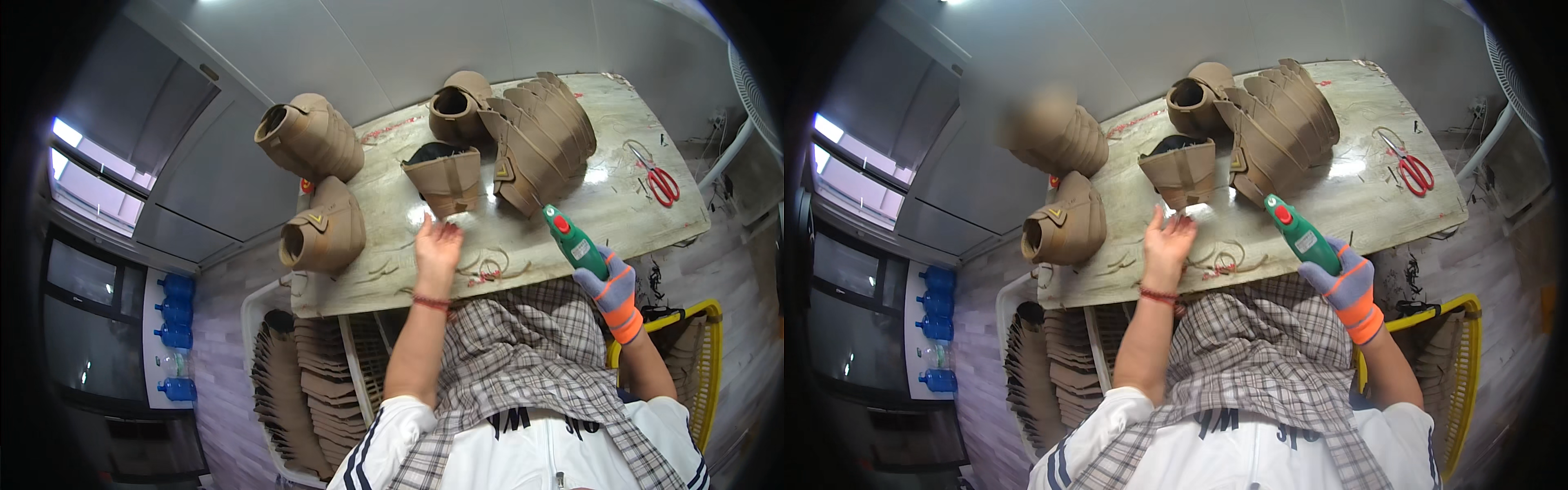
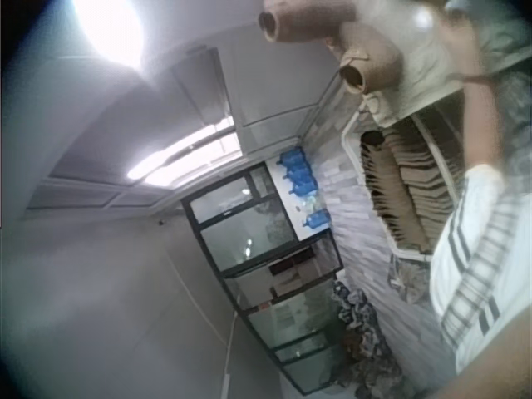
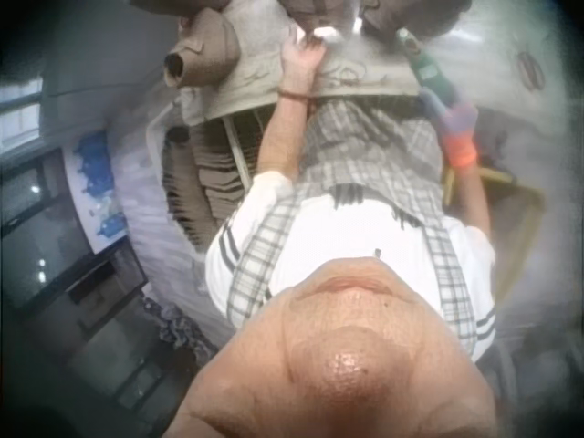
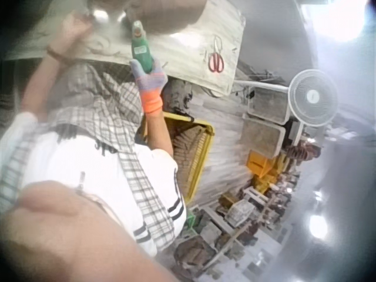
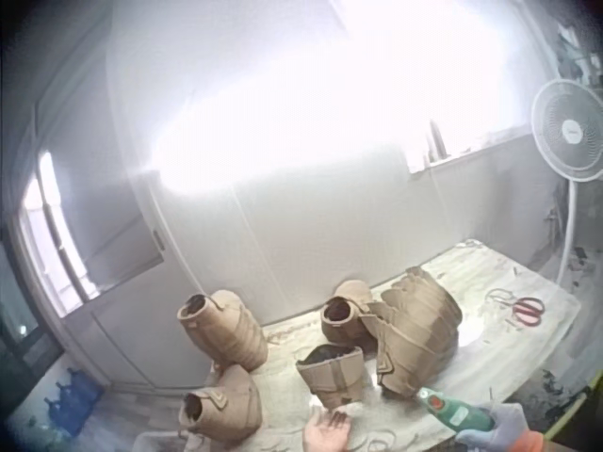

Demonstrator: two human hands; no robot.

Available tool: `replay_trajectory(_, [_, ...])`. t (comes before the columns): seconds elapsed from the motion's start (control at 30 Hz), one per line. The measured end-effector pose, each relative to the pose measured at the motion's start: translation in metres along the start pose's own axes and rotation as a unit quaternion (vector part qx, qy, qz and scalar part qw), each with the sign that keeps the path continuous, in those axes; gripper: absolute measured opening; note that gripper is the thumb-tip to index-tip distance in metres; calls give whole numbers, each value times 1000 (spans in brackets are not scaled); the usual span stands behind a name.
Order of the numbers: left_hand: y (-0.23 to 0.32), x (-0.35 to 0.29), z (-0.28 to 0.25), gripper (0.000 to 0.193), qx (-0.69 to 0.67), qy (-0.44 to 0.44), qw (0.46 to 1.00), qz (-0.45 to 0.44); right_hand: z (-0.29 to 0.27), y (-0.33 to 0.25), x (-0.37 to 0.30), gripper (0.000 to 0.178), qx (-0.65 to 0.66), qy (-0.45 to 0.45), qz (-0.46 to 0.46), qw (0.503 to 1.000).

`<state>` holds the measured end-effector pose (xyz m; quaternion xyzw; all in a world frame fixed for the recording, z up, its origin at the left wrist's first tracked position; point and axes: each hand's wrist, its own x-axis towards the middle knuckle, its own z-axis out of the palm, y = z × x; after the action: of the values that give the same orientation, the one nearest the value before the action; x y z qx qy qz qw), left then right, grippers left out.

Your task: The person repeatedly trims the edges of shoe uppers using a rotary cutter and then uses scissors to cut the interior lining. Finished pieces are placed on the table while new uppers are taken from a yellow basket.

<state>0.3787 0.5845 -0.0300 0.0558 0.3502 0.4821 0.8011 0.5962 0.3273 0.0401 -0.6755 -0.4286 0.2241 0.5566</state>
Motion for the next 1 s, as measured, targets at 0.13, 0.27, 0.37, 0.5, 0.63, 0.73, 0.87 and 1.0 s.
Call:
replay_trajectory(0.13, [-21, 7, 41, 45, -48, 19, 998, -20, 0, -11, -5, 50, -32, 1, 11, 999])
replay_trajectory(0.27, [-7, -10, 51, 45, -12, -113, 981, 159, 5, -4, -8, 51, -60, 22, -25, 998])
replay_trajectory(0.37, [2, -72, 46, 37, 58, -226, 950, 206, 8, -13, -10, 53, -58, 17, -34, 998])
replay_trajectory(0.5, [11, -129, 31, 32, 81, -268, 922, 266, 21, -39, -13, 55, -39, -5, -125, 991])
replay_trajectory(0.63, [25, -155, 25, 28, 80, -296, 909, 282, 32, -59, -24, 54, -51, -31, -179, 982])
replay_trajectory(0.73, [28, -162, 25, 29, 82, -299, 905, 290, 35, -65, -31, 54, -48, -48, -187, 980])
replay_trajectory(0.87, [22, -164, 25, 28, 106, -285, 904, 301, 35, -69, -35, 54, -28, -43, -182, 982])
replay_trajectory(1.0, [10, -172, 27, 26, 157, -259, 898, 319, 36, -67, -34, 54, 4, -30, -163, 986])
